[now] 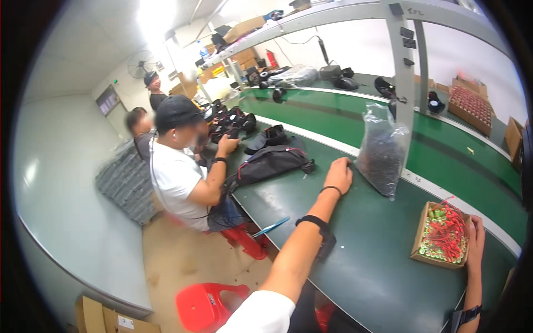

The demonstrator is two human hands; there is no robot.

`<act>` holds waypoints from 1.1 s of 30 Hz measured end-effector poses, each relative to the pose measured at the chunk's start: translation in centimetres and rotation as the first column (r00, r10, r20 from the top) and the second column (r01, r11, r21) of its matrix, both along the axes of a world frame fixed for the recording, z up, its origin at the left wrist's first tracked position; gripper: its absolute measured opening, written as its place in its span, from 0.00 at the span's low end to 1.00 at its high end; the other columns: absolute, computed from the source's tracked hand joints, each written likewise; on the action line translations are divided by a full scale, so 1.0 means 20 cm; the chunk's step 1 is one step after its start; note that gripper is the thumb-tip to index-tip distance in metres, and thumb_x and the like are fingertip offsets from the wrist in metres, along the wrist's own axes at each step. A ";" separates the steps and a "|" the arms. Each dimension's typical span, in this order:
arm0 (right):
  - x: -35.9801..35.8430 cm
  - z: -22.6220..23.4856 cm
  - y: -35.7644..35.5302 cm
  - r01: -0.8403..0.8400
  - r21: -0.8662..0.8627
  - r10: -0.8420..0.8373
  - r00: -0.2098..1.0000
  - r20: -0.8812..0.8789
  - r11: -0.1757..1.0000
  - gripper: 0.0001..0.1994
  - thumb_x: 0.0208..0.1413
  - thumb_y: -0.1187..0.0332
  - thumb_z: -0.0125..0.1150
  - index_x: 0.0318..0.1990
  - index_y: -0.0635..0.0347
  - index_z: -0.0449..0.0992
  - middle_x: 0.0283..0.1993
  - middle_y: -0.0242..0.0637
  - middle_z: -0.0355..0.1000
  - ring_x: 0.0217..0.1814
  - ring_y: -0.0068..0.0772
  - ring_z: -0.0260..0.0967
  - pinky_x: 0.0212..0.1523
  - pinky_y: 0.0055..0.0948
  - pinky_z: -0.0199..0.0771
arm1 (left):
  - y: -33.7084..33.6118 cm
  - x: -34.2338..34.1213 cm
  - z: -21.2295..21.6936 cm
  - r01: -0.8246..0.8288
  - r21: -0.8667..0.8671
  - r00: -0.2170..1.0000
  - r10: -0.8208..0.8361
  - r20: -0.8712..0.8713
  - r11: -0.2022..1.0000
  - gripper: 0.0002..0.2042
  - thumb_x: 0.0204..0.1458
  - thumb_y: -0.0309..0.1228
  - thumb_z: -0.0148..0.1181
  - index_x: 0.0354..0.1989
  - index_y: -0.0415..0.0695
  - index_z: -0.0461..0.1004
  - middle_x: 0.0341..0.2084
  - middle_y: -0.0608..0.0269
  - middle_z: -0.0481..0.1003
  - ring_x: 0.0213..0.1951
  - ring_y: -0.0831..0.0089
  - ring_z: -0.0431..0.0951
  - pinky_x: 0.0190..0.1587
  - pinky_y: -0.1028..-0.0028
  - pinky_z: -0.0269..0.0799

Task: Installing small green internal components into black plastic speaker or fan housings on an assembly line.

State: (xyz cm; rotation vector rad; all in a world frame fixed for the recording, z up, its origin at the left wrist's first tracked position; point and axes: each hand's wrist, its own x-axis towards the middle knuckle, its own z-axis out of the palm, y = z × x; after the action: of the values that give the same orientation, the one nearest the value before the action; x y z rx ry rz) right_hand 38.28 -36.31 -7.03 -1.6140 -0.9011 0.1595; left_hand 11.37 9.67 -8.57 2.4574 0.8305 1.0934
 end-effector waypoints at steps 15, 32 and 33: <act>0.07 -0.08 -0.02 -0.056 0.033 0.057 0.998 -0.010 0.998 0.14 0.75 0.64 0.46 0.53 0.66 0.70 0.49 0.35 0.70 0.52 0.24 0.65 0.59 0.25 0.63 | -0.05 0.00 0.04 -0.021 -0.089 1.000 0.019 -0.025 0.996 0.13 0.59 0.25 0.52 0.52 0.36 0.72 0.52 0.42 0.75 0.58 0.45 0.72 0.62 0.56 0.69; 0.04 -0.04 -0.02 -0.071 0.041 0.072 0.997 -0.026 0.997 0.14 0.75 0.63 0.46 0.53 0.66 0.71 0.49 0.36 0.70 0.52 0.25 0.64 0.59 0.26 0.64 | -0.07 0.01 0.05 -0.022 -0.078 1.000 0.021 -0.003 0.997 0.12 0.59 0.24 0.52 0.50 0.36 0.71 0.50 0.43 0.75 0.58 0.47 0.72 0.61 0.57 0.70; 0.04 -0.04 -0.01 -0.062 0.041 0.063 0.998 -0.024 0.997 0.14 0.75 0.63 0.46 0.53 0.66 0.71 0.49 0.36 0.70 0.52 0.25 0.64 0.59 0.26 0.63 | -0.06 0.01 0.05 -0.026 -0.089 1.000 0.025 -0.004 0.996 0.12 0.59 0.24 0.52 0.50 0.36 0.71 0.50 0.43 0.75 0.58 0.47 0.72 0.61 0.57 0.70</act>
State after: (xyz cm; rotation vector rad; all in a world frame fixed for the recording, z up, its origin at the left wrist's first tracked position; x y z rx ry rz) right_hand 39.02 -36.55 -7.84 -1.5438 -0.9299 0.2039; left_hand 11.56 8.45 -7.59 2.3816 0.8941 1.0385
